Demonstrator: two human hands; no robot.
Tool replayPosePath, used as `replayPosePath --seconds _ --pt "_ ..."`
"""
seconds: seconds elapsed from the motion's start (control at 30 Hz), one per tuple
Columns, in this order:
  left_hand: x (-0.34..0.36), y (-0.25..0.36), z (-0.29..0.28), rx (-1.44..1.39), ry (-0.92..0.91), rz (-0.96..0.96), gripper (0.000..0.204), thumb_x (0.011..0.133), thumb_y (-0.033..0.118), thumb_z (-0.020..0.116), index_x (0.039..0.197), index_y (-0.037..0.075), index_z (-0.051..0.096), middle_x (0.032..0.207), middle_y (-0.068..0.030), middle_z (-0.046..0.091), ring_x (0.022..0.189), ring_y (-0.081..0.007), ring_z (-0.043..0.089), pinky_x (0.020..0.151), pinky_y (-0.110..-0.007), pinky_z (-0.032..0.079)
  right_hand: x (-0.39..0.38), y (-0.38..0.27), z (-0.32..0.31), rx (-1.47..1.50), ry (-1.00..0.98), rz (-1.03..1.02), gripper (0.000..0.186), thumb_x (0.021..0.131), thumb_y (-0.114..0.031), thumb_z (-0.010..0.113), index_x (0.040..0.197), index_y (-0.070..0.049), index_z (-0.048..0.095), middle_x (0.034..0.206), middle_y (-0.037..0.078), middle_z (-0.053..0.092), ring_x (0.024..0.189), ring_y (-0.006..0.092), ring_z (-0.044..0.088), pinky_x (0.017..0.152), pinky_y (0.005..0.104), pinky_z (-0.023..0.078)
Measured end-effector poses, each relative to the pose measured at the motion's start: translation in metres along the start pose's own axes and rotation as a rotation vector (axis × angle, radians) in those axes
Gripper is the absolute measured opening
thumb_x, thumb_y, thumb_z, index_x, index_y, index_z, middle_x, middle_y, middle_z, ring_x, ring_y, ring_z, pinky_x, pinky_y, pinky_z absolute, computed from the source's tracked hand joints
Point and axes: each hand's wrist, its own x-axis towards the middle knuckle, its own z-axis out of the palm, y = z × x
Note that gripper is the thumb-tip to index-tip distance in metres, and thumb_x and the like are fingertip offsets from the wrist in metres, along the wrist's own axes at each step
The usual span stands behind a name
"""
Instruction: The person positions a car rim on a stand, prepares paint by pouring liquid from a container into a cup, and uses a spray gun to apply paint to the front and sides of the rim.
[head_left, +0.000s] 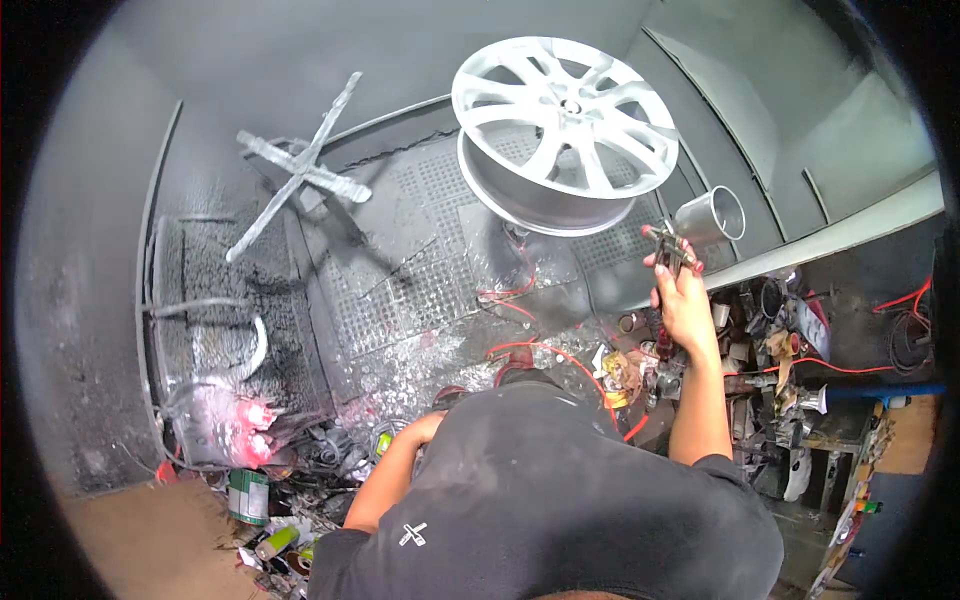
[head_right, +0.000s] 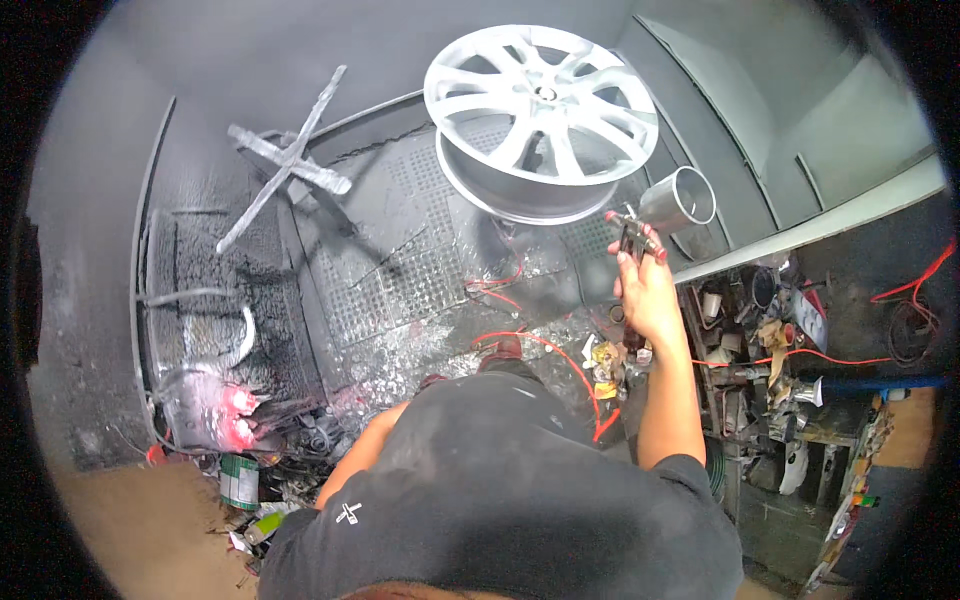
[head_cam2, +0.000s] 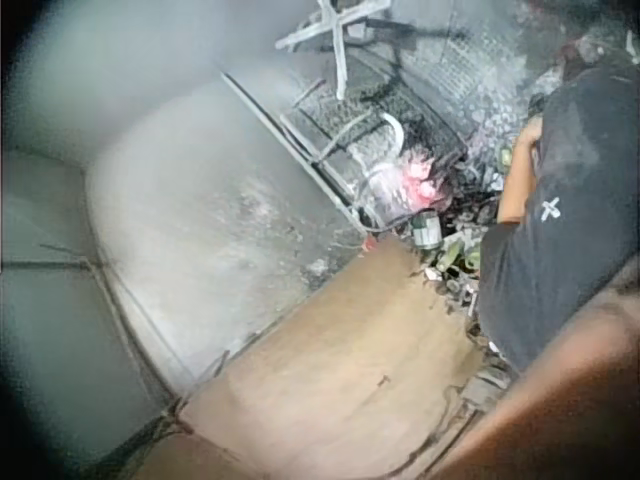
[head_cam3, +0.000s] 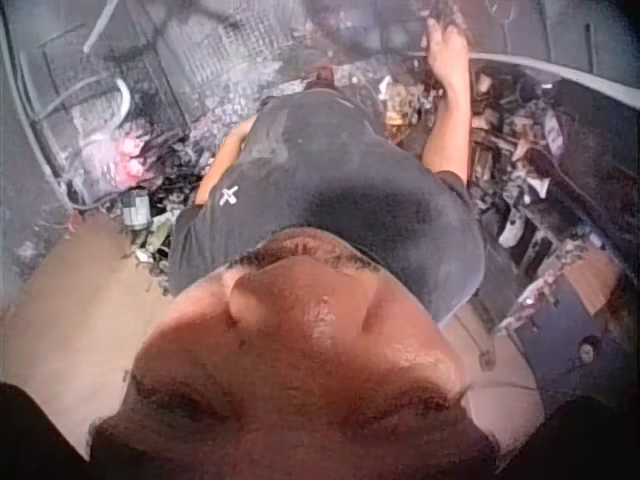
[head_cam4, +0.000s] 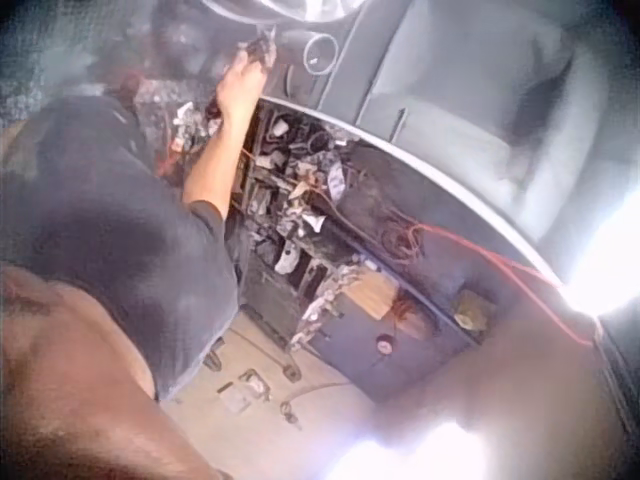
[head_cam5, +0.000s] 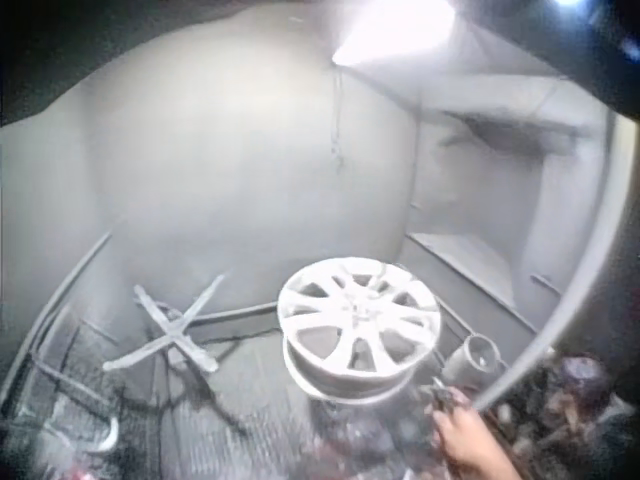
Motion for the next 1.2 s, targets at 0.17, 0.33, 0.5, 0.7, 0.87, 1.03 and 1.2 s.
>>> replayPosePath --seconds 0.17,0.33,0.5,0.7,0.87,1.03,1.2 --pt "0.029 0.103 -0.055 0.366 0.200 0.291 0.032 0.095 0.032 0.059 0.084 0.003 0.067 0.069 -0.0092 0.064 0.066 -0.0140 0.054 0.065 -0.037 0.047 0.012 0.033 -0.018 0.122 -0.200 0.089 0.040 0.102 -0.005 0.046 0.142 -0.005 0.041 0.107 0.006 0.063 0.059 0.0111 0.054 0.057 0.0282 0.050" --pt "-0.001 0.294 -0.101 0.286 0.389 0.485 0.016 0.094 0.010 0.069 0.106 0.001 0.071 0.096 -0.0062 0.074 0.090 -0.0121 0.066 0.083 -0.031 0.054 0.018 0.034 -0.008 0.271 -0.485 0.052 0.043 0.102 -0.002 0.046 0.144 -0.007 0.038 0.103 0.004 0.059 0.063 0.0086 0.050 0.059 0.0253 0.047" --pt "0.003 0.404 -0.151 0.554 0.414 0.616 0.014 0.092 0.009 0.069 0.101 -0.001 0.071 0.089 -0.0087 0.073 0.085 -0.0120 0.066 0.079 -0.032 0.053 0.046 -0.005 -0.001 0.304 -0.510 -0.122 0.043 0.099 -0.003 0.053 0.140 0.002 0.040 0.103 0.011 0.066 0.085 0.0200 0.064 0.082 0.0332 0.052" --pt "0.044 0.454 -0.144 0.601 -0.035 0.707 0.032 0.089 0.014 0.072 0.119 0.004 0.068 0.091 -0.0068 0.073 0.081 -0.0120 0.065 0.077 -0.032 0.053 0.088 -0.031 -0.006 0.339 -0.100 -0.212 0.043 0.100 -0.005 0.056 0.140 -0.002 0.042 0.108 0.006 0.062 0.077 0.0089 0.055 0.069 0.0254 0.048" --pt "0.076 0.419 -0.085 0.530 -1.002 0.850 0.044 0.102 0.028 0.058 0.139 0.004 0.056 0.144 -0.0159 0.056 0.138 -0.0280 0.046 0.116 -0.040 0.034 0.113 -0.046 -0.032 0.051 0.439 0.055 0.029 0.100 -0.015 0.061 0.119 0.005 0.058 0.108 0.014 0.066 0.092 0.0176 0.063 0.084 0.0296 0.050" --pt "0.107 0.398 -0.100 0.407 -1.209 0.610 0.041 0.106 0.023 0.050 0.141 0.004 0.055 0.147 -0.0132 0.054 0.139 -0.0270 0.046 0.116 -0.038 0.033 0.102 -0.029 -0.047 -0.077 0.682 0.340 0.024 0.096 -0.019 0.064 0.109 0.001 0.057 0.078 0.007 0.059 0.068 0.0188 0.055 0.067 0.0350 0.047" --pt "0.132 0.409 -0.109 0.748 -0.948 0.632 0.031 0.099 0.030 0.063 0.116 0.005 0.069 0.110 -0.0102 0.073 0.105 -0.0225 0.068 0.095 -0.037 0.050 0.070 -0.004 -0.024 -0.101 0.607 0.383 0.020 0.098 -0.013 0.060 0.112 0.002 0.054 0.080 0.008 0.061 0.066 0.0162 0.056 0.064 0.0338 0.048"
